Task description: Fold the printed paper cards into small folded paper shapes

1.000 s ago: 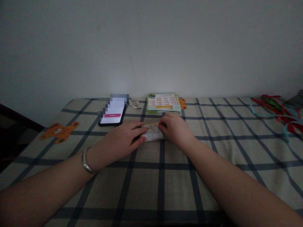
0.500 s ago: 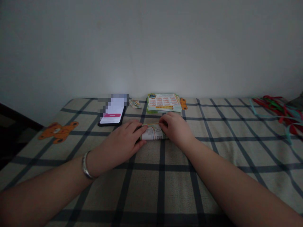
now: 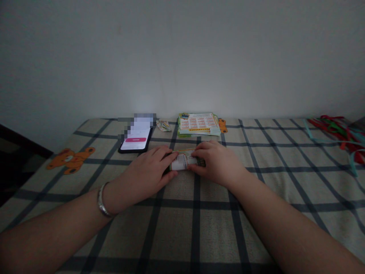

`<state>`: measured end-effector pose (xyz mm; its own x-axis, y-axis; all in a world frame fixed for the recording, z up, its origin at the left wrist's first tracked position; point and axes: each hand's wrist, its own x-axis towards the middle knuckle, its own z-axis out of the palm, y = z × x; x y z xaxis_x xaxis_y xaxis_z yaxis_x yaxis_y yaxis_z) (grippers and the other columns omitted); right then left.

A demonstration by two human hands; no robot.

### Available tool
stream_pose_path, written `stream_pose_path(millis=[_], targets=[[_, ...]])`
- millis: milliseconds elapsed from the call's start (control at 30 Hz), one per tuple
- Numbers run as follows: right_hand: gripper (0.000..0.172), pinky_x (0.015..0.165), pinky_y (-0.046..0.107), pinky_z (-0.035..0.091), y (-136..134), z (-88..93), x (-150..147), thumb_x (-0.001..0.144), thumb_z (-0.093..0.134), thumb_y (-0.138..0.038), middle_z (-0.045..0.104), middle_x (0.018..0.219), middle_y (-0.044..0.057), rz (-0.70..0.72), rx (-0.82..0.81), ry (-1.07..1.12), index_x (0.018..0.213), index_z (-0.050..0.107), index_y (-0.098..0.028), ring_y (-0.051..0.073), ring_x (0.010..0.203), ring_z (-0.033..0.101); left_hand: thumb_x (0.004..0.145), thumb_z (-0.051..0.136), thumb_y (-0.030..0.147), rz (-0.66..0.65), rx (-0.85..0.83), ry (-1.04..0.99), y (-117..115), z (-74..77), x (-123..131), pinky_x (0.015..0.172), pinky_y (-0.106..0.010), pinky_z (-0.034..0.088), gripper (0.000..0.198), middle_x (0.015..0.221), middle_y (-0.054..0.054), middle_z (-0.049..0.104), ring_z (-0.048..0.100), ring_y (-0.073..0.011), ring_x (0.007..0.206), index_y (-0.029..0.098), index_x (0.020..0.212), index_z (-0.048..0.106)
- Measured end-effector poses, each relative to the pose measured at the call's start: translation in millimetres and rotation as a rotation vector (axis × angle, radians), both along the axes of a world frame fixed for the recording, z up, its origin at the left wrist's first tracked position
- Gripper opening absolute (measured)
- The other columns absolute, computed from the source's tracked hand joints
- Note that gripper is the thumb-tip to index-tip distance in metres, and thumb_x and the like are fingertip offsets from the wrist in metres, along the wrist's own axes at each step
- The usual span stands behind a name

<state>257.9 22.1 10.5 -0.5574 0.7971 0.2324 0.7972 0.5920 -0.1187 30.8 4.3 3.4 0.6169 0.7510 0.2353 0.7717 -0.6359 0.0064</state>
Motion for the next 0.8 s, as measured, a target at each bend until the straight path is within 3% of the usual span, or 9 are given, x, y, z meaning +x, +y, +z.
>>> stream_pose_path(millis=[333,500,800], targets=[[0.037,0.086,0.042,0.050,-2,0.9,-3,0.091,0.052,-0.044,0.068,0.118,0.008,-0.007,0.061,-0.094,0.110,0.070,-0.018,0.027,0.102,0.062,0.090,0.055,0.037,-0.004,0.001,-0.014,5,1.0,0,0.091,-0.043,0.047,0.039,0.112,-0.012,0.057,0.054,-0.0269,0.105,0.013,0.121,0.058],[0.034,0.089,0.040,0.048,2,-1.8,-2,0.095,0.045,-0.038,0.069,0.115,0.007,-0.018,0.031,-0.043,0.107,0.071,-0.019,0.025,0.103,0.061,0.093,0.049,0.041,-0.009,-0.004,-0.033,7,-1.1,-1,0.091,-0.043,0.047,0.039,0.110,-0.012,0.058,0.053,-0.0268,0.106,0.013,0.119,0.059],[0.026,0.091,0.042,0.046,7,-12.3,-8,0.088,0.053,-0.031,0.063,0.107,0.013,-0.110,0.056,0.032,0.105,0.067,-0.016,0.028,0.103,0.056,0.090,0.054,0.038,0.002,0.011,-0.057,8,-4.8,0,0.094,-0.045,0.046,0.042,0.114,-0.013,0.057,0.052,-0.0277,0.108,0.012,0.122,0.057]])
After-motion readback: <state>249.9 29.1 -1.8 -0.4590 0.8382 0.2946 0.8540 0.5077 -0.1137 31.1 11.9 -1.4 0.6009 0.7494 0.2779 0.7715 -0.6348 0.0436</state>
